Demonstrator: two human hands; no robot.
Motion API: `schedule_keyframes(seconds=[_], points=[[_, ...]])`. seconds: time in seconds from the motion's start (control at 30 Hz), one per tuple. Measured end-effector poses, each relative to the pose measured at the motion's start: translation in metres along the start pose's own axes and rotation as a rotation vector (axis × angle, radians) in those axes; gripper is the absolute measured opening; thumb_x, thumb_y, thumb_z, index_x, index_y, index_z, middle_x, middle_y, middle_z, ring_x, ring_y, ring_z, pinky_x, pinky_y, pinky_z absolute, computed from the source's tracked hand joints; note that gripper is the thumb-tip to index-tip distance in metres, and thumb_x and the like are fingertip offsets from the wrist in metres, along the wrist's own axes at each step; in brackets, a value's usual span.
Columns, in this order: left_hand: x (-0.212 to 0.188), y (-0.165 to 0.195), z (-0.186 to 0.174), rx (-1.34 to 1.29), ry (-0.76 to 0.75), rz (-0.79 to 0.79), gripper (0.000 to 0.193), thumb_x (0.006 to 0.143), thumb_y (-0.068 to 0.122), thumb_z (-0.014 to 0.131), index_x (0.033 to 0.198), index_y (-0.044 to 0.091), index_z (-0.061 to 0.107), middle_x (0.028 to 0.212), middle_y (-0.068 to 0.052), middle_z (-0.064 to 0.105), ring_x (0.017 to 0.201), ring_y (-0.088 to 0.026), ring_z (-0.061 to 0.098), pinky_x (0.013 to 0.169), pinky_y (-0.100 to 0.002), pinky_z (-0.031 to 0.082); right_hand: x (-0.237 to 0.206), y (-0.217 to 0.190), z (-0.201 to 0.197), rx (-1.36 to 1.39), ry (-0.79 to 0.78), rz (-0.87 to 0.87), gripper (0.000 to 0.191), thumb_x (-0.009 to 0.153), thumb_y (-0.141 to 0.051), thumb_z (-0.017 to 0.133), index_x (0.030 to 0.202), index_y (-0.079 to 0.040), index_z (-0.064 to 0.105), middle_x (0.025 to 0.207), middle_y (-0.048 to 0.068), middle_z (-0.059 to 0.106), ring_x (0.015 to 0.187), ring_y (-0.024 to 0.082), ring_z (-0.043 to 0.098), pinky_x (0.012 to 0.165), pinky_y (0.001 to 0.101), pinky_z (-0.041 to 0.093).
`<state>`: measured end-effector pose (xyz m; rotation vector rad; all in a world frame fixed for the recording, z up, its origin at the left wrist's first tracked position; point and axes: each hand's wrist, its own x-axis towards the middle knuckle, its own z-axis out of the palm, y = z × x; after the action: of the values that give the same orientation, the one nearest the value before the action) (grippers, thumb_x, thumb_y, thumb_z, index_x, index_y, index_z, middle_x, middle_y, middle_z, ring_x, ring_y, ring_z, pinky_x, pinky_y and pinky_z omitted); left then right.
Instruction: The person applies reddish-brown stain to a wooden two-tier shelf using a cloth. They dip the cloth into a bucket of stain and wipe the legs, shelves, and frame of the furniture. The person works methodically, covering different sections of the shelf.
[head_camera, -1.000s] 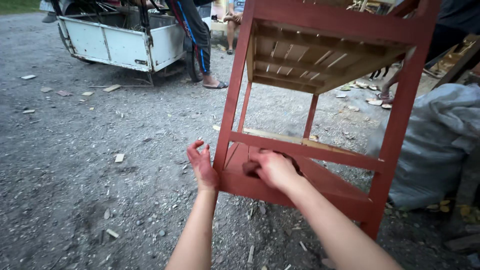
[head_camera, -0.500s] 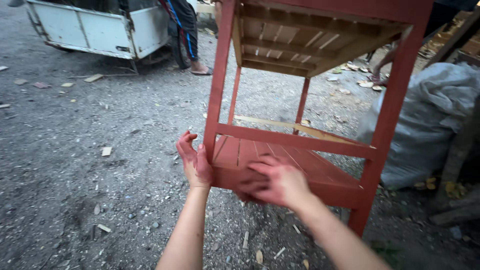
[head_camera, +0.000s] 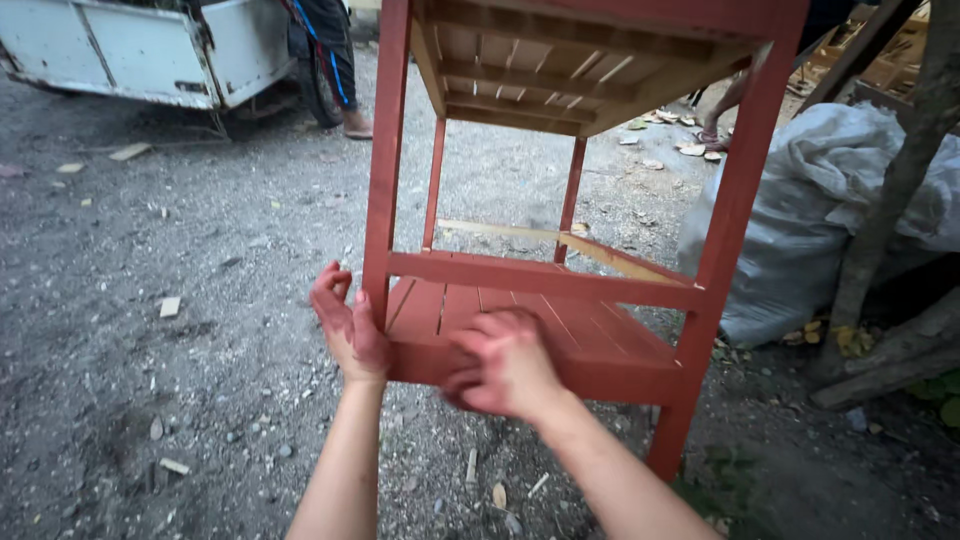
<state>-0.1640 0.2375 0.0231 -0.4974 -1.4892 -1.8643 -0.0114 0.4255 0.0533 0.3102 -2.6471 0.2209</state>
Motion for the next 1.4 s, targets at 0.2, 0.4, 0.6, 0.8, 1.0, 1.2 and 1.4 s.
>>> schedule_keyframes(seconds=[0.2,0.4,0.6,0.8,1.0,1.2,1.4], points=[[0.001,-0.004,0.003,0.037,-0.034,-0.029,0.043,0.093,0.018,0.05,0.131,0.0,0.045,0.146,-0.025,0.043,0.132,-0.038,0.051,0.116,-0.049,0.04,-0.013,0.022,-0.082,0.06,0.05,-0.116,0.061,0.053,-0.015,0.081,0.113,-0.014,0.072,0.121,0.01,0.068,0.11,0.031,0.068,0.088,0.0429,0.059],[0.008,-0.017,0.008,0.03,-0.042,-0.054,0.043,0.094,0.014,0.052,0.133,0.001,0.043,0.149,-0.023,0.038,0.136,-0.037,0.05,0.115,-0.047,0.039,0.018,0.047,-0.153,-0.156,0.331,-0.203,0.069,0.052,-0.022,0.08,0.12,-0.016,0.068,0.122,0.013,0.069,0.11,0.034,0.069,0.085,0.0433,0.059],[0.027,-0.009,0.006,0.153,-0.018,0.103,0.039,0.096,0.012,0.056,0.132,0.002,0.047,0.154,-0.023,0.036,0.148,-0.041,0.04,0.125,-0.049,0.031,0.071,0.056,-0.123,-0.326,0.107,0.091,0.055,0.059,-0.035,0.091,0.109,-0.022,0.071,0.103,0.006,0.069,0.095,0.034,0.069,0.079,0.0471,0.059],[0.024,0.054,0.047,0.588,-0.301,0.394,0.053,0.089,0.034,0.067,0.133,0.008,0.053,0.158,-0.017,0.041,0.153,-0.038,0.033,0.126,-0.054,0.022,0.06,0.081,-0.109,-0.354,0.141,-0.091,0.072,0.049,-0.038,0.092,0.116,-0.02,0.073,0.105,0.005,0.072,0.095,0.032,0.069,0.078,0.0466,0.059],[0.075,0.146,0.144,0.631,-0.465,0.425,0.061,0.082,0.031,0.069,0.142,0.024,0.056,0.168,-0.011,0.03,0.158,-0.038,0.018,0.124,-0.067,0.012,0.062,0.086,-0.114,-0.088,0.174,-0.186,0.078,0.047,-0.037,0.096,0.117,-0.009,0.074,0.112,0.012,0.073,0.097,0.037,0.067,0.084,0.0496,0.056],[0.15,0.203,0.214,0.802,-0.523,0.379,0.088,0.078,0.024,0.064,0.16,0.026,0.031,0.171,-0.01,0.015,0.158,-0.04,0.009,0.122,-0.068,0.01,0.061,0.087,-0.113,0.2,0.051,-0.019,0.07,0.051,-0.022,0.094,0.118,-0.013,0.076,0.122,0.008,0.073,0.104,0.032,0.067,0.093,0.0437,0.055],[0.205,0.214,0.275,1.018,-0.714,0.214,0.106,0.067,0.019,0.066,0.161,0.027,0.018,0.171,-0.005,0.009,0.157,-0.038,0.005,0.119,-0.071,0.002,0.058,0.099,-0.105,0.338,-0.064,0.058,0.067,0.051,-0.001,0.081,0.117,-0.012,0.077,0.125,0.009,0.072,0.117,0.033,0.063,0.1,0.0419,0.053]])
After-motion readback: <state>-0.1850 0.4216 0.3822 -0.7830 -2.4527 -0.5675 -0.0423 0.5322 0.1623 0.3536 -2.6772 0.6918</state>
